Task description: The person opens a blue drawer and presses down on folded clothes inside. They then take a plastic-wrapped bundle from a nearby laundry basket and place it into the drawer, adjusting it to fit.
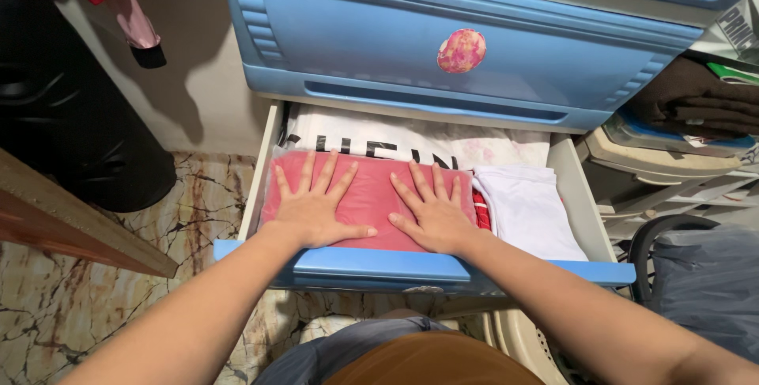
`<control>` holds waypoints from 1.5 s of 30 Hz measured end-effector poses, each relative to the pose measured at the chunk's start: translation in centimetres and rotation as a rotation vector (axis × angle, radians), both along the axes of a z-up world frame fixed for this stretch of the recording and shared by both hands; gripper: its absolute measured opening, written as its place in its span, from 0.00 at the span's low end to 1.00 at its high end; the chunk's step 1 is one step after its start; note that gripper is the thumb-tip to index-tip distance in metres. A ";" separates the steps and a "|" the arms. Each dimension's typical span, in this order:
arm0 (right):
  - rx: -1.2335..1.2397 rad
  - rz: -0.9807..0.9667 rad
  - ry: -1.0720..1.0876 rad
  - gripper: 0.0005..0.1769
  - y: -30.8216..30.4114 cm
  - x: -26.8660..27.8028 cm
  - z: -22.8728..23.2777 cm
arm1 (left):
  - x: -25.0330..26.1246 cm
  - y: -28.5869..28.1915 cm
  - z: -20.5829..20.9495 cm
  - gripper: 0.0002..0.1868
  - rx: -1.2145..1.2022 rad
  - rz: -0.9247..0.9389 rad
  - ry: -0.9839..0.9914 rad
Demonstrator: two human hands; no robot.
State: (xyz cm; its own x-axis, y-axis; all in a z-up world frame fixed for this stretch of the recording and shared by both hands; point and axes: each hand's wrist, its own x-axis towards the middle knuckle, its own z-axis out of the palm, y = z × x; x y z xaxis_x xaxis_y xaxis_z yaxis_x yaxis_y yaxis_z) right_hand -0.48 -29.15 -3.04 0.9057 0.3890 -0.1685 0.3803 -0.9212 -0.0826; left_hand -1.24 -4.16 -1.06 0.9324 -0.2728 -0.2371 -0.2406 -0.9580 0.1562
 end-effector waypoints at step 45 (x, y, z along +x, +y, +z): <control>0.075 0.062 -0.078 0.50 5.7 0.9 -2.0 | 1.1 0.3 -2.5 0.44 -0.052 0.127 -0.081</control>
